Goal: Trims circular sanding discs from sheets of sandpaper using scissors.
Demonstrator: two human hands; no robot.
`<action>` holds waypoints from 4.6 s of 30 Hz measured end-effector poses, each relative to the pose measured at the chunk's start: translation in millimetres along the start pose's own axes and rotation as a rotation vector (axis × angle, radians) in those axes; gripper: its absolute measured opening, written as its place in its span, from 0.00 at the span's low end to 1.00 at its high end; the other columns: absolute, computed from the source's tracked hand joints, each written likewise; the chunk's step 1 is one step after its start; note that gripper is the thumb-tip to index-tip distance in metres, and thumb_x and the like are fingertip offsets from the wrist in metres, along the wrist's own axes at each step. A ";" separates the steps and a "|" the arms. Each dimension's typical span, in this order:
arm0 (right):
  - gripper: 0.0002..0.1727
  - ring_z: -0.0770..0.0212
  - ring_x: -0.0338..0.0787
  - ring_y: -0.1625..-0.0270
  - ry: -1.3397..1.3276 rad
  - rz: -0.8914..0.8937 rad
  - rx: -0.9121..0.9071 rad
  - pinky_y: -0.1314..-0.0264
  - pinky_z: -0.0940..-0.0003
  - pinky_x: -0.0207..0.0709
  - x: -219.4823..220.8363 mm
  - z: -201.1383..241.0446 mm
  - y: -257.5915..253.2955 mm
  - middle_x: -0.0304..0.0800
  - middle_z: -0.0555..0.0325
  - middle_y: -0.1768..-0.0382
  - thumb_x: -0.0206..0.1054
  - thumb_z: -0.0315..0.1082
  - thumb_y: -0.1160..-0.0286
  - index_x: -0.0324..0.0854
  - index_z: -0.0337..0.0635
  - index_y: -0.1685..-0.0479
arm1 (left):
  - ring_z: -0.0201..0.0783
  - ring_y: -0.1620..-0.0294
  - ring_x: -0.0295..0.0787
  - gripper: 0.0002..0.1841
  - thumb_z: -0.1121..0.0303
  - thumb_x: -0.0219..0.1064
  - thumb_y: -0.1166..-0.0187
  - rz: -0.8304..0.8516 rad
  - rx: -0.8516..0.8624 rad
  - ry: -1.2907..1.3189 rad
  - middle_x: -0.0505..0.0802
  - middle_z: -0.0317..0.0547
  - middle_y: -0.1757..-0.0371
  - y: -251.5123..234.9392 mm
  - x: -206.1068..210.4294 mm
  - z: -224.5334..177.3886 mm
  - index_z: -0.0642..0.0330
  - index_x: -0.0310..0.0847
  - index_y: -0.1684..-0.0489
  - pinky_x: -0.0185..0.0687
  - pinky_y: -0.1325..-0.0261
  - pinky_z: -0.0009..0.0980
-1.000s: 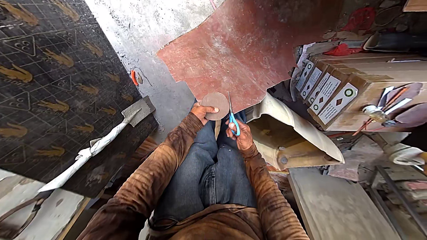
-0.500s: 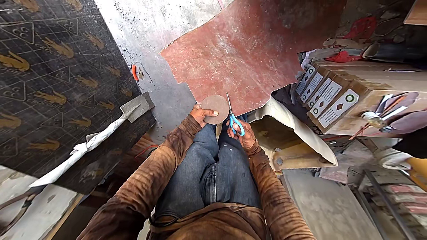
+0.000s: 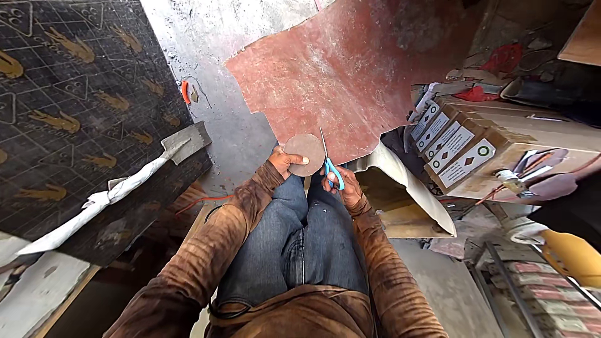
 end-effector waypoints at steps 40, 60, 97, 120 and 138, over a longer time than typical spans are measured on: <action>0.43 0.67 0.89 0.75 -0.291 0.532 0.382 0.75 0.75 0.82 -6.9 56.2 28.9 0.89 0.61 0.75 0.62 0.77 0.32 0.86 0.41 0.49 | 0.45 0.58 0.94 0.29 0.96 0.74 0.53 -0.115 0.151 -0.199 0.93 0.56 0.56 7.5 -36.4 -50.8 0.71 0.77 0.47 0.93 0.54 0.43; 0.22 0.62 0.96 0.61 -0.150 0.200 0.228 0.62 0.68 0.90 78.8 25.3 -39.0 0.97 0.54 0.60 0.52 0.43 0.11 0.79 0.32 0.39 | 0.45 0.64 0.94 0.23 0.90 0.65 0.43 -0.053 0.059 0.050 0.94 0.53 0.60 22.7 -61.0 -66.2 0.63 0.77 0.48 0.92 0.63 0.43; 0.21 0.59 0.96 0.64 -0.142 0.297 0.365 0.70 0.66 0.89 88.4 -15.9 -76.6 0.94 0.53 0.65 0.60 0.47 0.17 0.79 0.35 0.45 | 0.45 0.64 0.93 0.23 0.93 0.65 0.39 -0.205 0.022 0.137 0.93 0.55 0.59 7.3 -110.9 -38.1 0.66 0.75 0.45 0.92 0.62 0.42; 0.22 0.68 0.89 0.76 -0.171 0.208 0.140 0.76 0.76 0.81 96.5 -31.7 -63.6 0.91 0.59 0.75 0.66 0.47 0.19 0.83 0.32 0.49 | 0.44 0.68 0.92 0.23 0.93 0.67 0.41 -0.212 0.027 0.102 0.93 0.54 0.62 13.3 -110.9 -41.8 0.67 0.76 0.47 0.91 0.67 0.39; 0.19 0.68 0.88 0.74 -0.174 0.185 0.081 0.72 0.75 0.82 115.1 -31.1 -63.2 0.90 0.60 0.74 0.66 0.43 0.18 0.82 0.32 0.48 | 0.43 0.68 0.93 0.20 0.93 0.64 0.42 -0.161 0.049 0.201 0.93 0.53 0.64 19.1 -121.6 -44.9 0.66 0.77 0.51 0.92 0.66 0.39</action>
Point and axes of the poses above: each hand's wrist, its own y-axis away from the middle knuckle, its own x-axis out of the palm, z = x × y, the point moved 1 cm from there along -y, towards the middle knuckle
